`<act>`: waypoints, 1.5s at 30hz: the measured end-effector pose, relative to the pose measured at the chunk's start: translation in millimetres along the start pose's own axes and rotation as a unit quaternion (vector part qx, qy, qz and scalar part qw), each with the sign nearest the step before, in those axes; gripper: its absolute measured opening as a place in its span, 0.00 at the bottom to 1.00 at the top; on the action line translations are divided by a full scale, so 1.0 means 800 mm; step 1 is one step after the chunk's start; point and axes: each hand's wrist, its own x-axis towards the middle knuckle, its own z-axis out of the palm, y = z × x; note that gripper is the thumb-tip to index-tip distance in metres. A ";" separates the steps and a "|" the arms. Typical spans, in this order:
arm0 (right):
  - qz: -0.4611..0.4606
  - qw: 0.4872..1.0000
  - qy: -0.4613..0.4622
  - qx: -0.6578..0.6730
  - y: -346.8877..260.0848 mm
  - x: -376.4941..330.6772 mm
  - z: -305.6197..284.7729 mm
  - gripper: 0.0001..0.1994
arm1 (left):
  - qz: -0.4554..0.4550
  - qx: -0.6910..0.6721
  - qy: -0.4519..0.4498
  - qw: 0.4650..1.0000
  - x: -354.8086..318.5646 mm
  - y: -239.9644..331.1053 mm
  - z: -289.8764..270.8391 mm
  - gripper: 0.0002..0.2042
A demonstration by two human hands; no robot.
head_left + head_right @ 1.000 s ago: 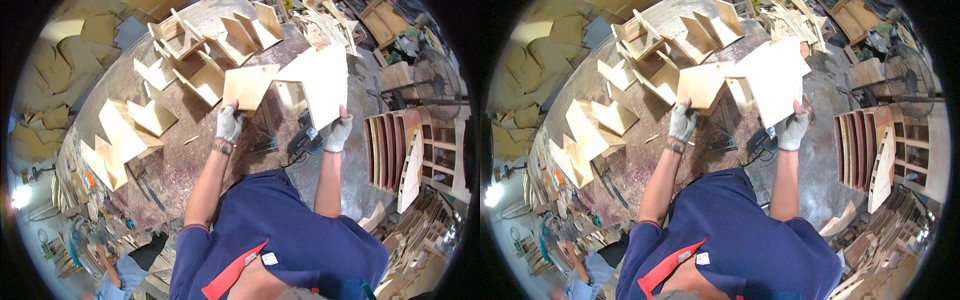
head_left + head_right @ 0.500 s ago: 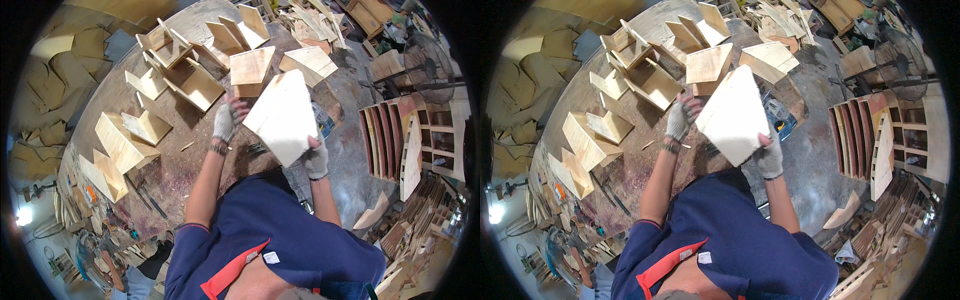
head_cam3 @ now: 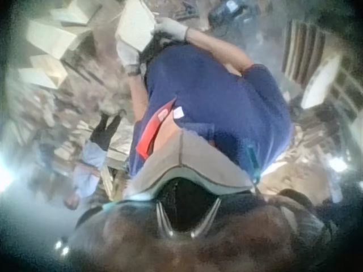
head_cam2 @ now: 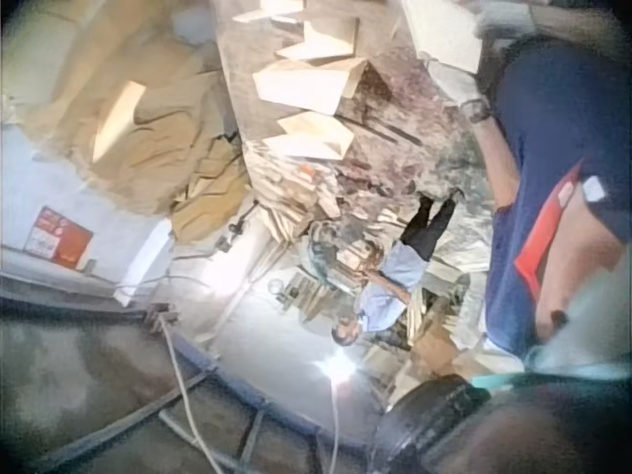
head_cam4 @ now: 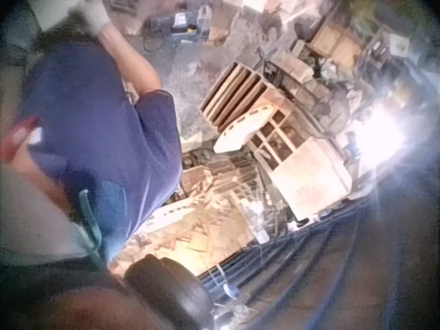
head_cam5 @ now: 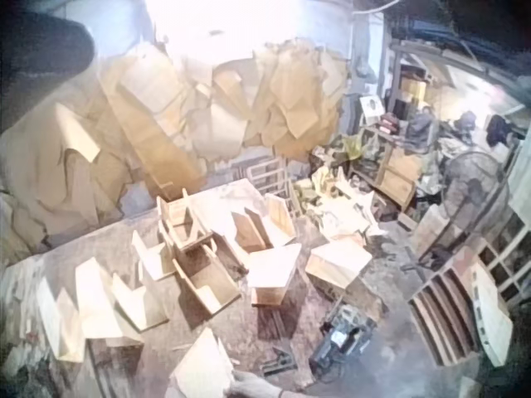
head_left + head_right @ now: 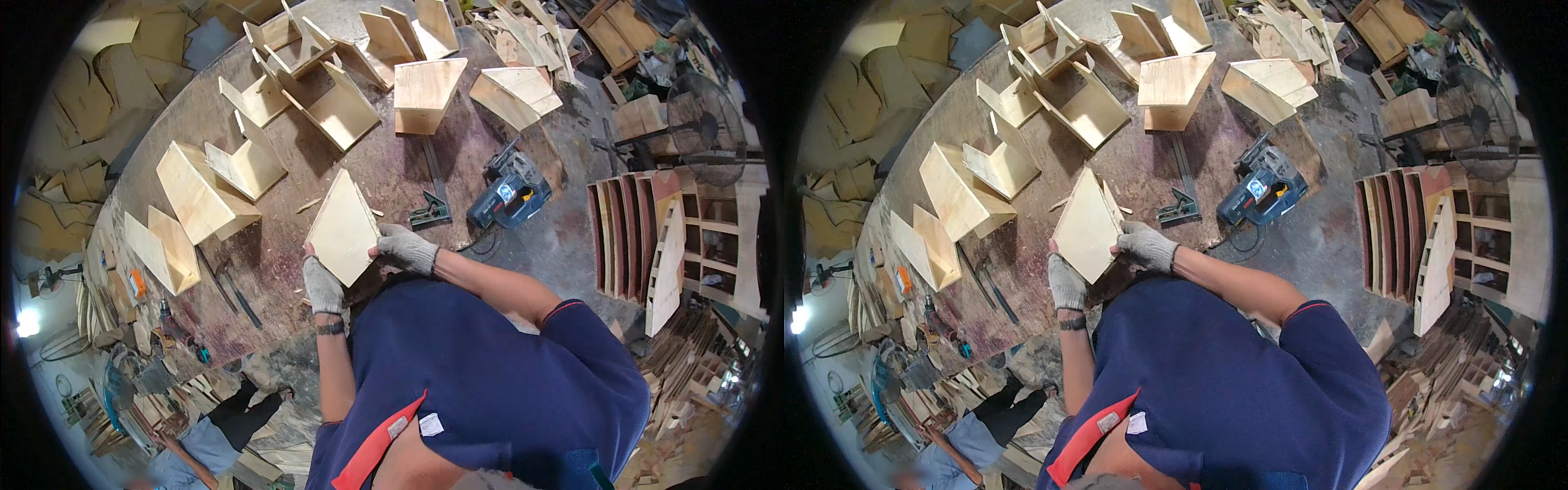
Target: The person assembles small wooden boxes by marking pieces with a square and pen, then driving nails with a nail gun. They handle multiple wooden panels, align them, and fasten them into box shapes on a cluttered workbench.
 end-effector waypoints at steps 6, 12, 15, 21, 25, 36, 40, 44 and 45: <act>-0.086 0.880 0.063 -0.463 -0.007 -0.032 -0.023 0.17 | 0.000 0.089 0.097 0.991 0.012 -0.039 -0.021 0.25; -0.260 0.716 0.425 -0.490 -0.041 -0.085 -0.117 0.15 | 0.105 0.313 0.061 0.942 0.018 -0.013 -0.013 0.25; -0.291 0.588 0.617 -0.436 -0.065 -0.131 -0.200 0.19 | 0.095 0.366 0.002 0.926 0.013 0.002 -0.006 0.25; -0.263 0.412 0.794 -0.363 -0.059 -0.184 -0.365 0.21 | 0.081 0.395 -0.017 0.915 0.009 0.000 -0.004 0.26; -0.247 0.676 0.683 -0.122 -0.045 -0.178 -0.421 0.20 | 0.052 0.382 0.021 0.922 0.016 -0.010 -0.017 0.26; -0.238 0.890 0.346 0.179 -0.063 -0.190 -0.451 0.16 | 0.032 0.371 0.042 0.927 0.005 -0.023 -0.023 0.28; -0.222 0.918 0.249 0.216 -0.053 -0.184 -0.443 0.20 | 0.067 0.416 0.030 0.906 -0.015 -0.047 -0.008 0.29; -0.298 0.906 0.183 0.239 -0.019 -0.178 -0.413 0.24 | 0.118 0.454 0.036 0.882 -0.012 -0.032 -0.006 0.29; -0.313 0.903 0.157 0.248 -0.011 -0.173 -0.405 0.23 | 0.117 0.480 0.055 0.867 0.001 -0.019 -0.007 0.30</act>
